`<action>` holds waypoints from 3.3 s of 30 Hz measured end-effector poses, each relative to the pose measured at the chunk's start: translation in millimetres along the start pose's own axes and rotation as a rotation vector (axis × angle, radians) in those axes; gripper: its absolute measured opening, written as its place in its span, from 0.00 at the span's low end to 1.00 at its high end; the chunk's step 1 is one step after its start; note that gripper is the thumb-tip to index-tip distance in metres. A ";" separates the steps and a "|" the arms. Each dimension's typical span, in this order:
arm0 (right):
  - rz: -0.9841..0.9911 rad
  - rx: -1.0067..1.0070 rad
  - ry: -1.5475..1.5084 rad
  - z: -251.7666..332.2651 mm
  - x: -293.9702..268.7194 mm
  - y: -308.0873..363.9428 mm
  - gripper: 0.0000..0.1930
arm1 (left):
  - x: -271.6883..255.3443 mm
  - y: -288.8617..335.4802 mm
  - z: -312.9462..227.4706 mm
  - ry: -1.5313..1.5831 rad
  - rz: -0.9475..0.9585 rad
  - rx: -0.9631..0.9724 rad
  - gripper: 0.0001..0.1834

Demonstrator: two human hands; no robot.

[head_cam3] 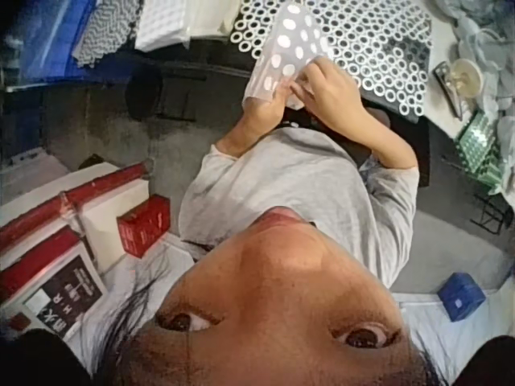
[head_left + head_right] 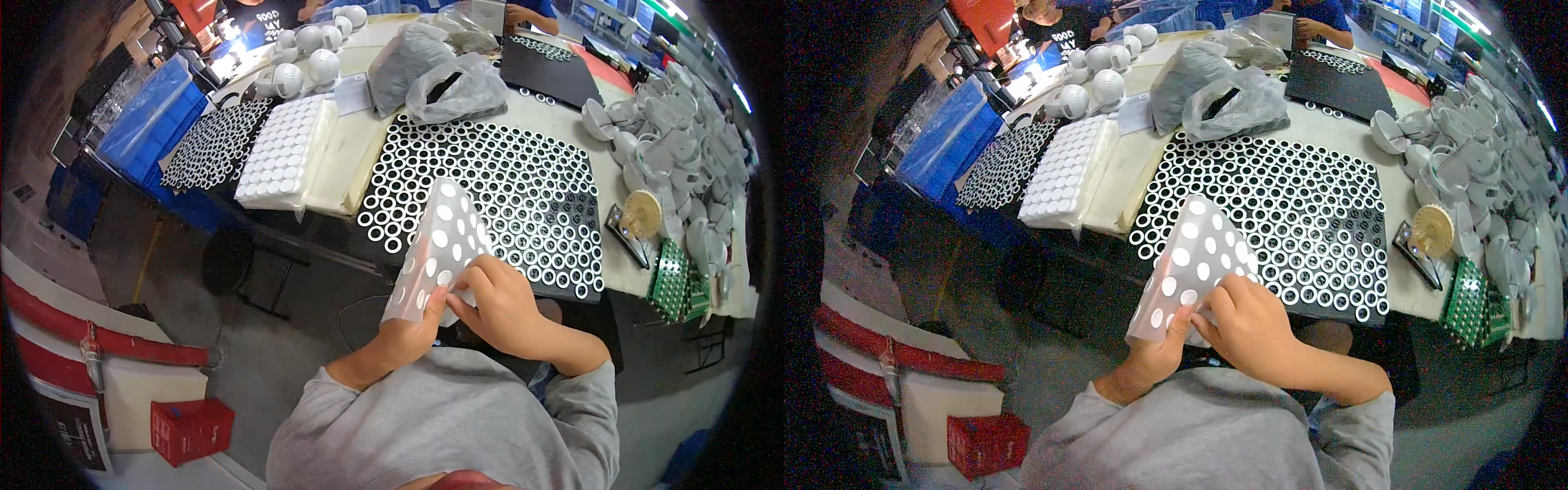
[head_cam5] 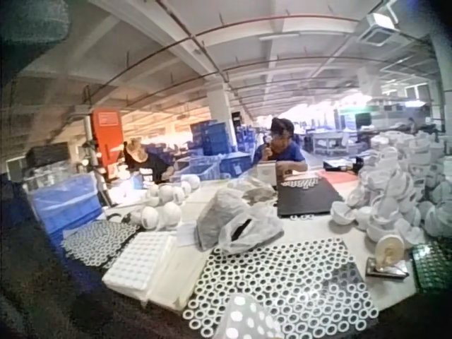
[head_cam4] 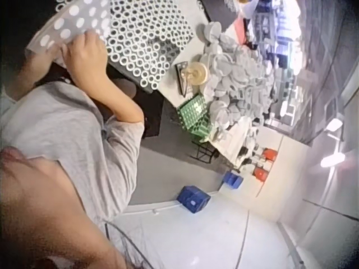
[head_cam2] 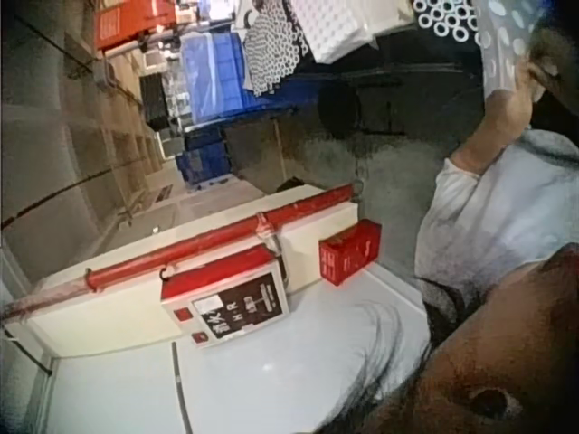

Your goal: The person places white circular washers from a sheet onto a black perforated tray. The person holds the sheet in their left hand and uses their right hand to pick and place the washers one by one into the holes of the tray.

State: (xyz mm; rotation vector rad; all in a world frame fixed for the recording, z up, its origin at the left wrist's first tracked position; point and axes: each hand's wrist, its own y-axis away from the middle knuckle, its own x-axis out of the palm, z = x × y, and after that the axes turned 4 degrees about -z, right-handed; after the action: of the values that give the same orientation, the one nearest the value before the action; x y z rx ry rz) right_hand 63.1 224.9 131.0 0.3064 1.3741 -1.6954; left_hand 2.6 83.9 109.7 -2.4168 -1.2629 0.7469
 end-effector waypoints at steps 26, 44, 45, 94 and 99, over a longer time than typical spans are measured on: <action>-0.095 0.135 -0.203 -6.7 8.3 4.0 0.11 | 12.0 0.4 3.3 0.205 -0.101 -0.059 0.20; -0.080 0.441 -0.356 -88.8 -76.6 3.3 0.03 | -8.1 11.0 34.0 0.687 -0.450 -0.160 0.24; -0.051 0.551 -0.272 -105.9 -84.7 7.3 0.04 | -14.5 10.6 38.1 0.599 -0.469 -0.179 0.25; 0.143 0.077 -0.434 -19.5 -23.7 -2.0 0.09 | 9.3 -5.5 17.2 0.484 -0.327 -0.262 0.28; 0.186 0.099 -0.535 -7.2 -9.4 -8.1 0.11 | 9.4 -1.6 4.4 0.567 -0.128 -0.178 0.28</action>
State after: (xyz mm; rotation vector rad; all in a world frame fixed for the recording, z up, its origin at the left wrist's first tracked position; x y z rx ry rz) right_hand 59.9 235.5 140.0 0.0250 0.8432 -1.5451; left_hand 3.4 92.7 104.0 -2.3973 -1.2572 -0.0973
